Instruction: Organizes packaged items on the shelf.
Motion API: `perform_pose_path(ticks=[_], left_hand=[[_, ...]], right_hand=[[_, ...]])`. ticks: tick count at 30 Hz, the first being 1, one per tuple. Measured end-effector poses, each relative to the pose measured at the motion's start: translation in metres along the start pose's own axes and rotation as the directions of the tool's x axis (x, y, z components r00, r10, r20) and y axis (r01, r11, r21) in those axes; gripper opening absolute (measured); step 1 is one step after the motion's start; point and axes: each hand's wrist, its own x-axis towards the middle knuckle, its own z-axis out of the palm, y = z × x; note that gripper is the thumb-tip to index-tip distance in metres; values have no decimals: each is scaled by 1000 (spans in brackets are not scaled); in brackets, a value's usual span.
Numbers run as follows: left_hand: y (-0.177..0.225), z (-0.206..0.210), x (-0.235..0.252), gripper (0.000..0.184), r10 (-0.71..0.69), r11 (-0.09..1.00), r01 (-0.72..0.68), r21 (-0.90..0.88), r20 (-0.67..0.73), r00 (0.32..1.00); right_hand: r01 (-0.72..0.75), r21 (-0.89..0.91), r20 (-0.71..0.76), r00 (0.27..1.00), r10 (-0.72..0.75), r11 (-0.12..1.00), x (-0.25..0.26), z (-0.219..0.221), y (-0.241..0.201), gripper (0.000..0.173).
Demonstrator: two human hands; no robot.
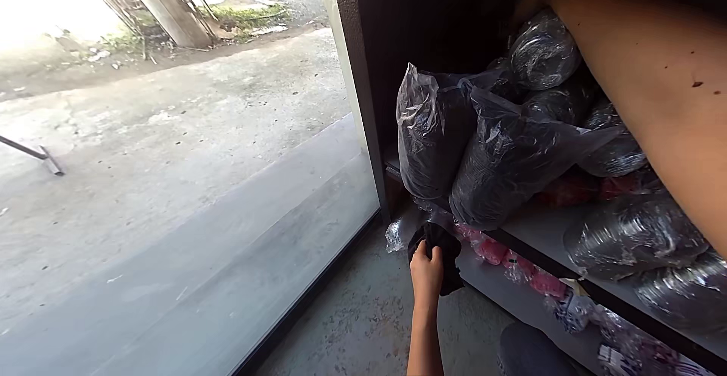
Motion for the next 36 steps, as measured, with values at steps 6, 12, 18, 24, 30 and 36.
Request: perform_pose_path(ticks=[6, 12, 18, 24, 30, 36], left_hand=[[-3, -6, 0, 26, -7, 1000, 7, -6, -30, 1000], [2, -4, -2, 26, 6, 1000, -6, -6, -30, 1000], [6, 4, -9, 27, 23, 999, -23, 30, 0, 1000], [9, 3, -22, 29, 53, 997, -53, 47, -15, 998], [11, -1, -40, 28, 68, 996, -67, 61, -17, 998], [12, -2, -55, 28, 91, 993, -89, 82, -26, 995]], right_hand=[[20, -133, 26, 1000, -17, 991, -2, -7, 0, 53], [172, 94, -226, 963, -147, 981, -35, -4, -6, 47], [324, -72, -393, 860, -326, 943, -87, -1, -39, 39], [462, -474, -302, 714, -631, 750, -115, 32, -49, 28], [558, -386, -85, 771, -631, 735, -130, 24, -36, 27], [566, 84, -362, 784, -504, 820, -174, 10, 1, 39]])
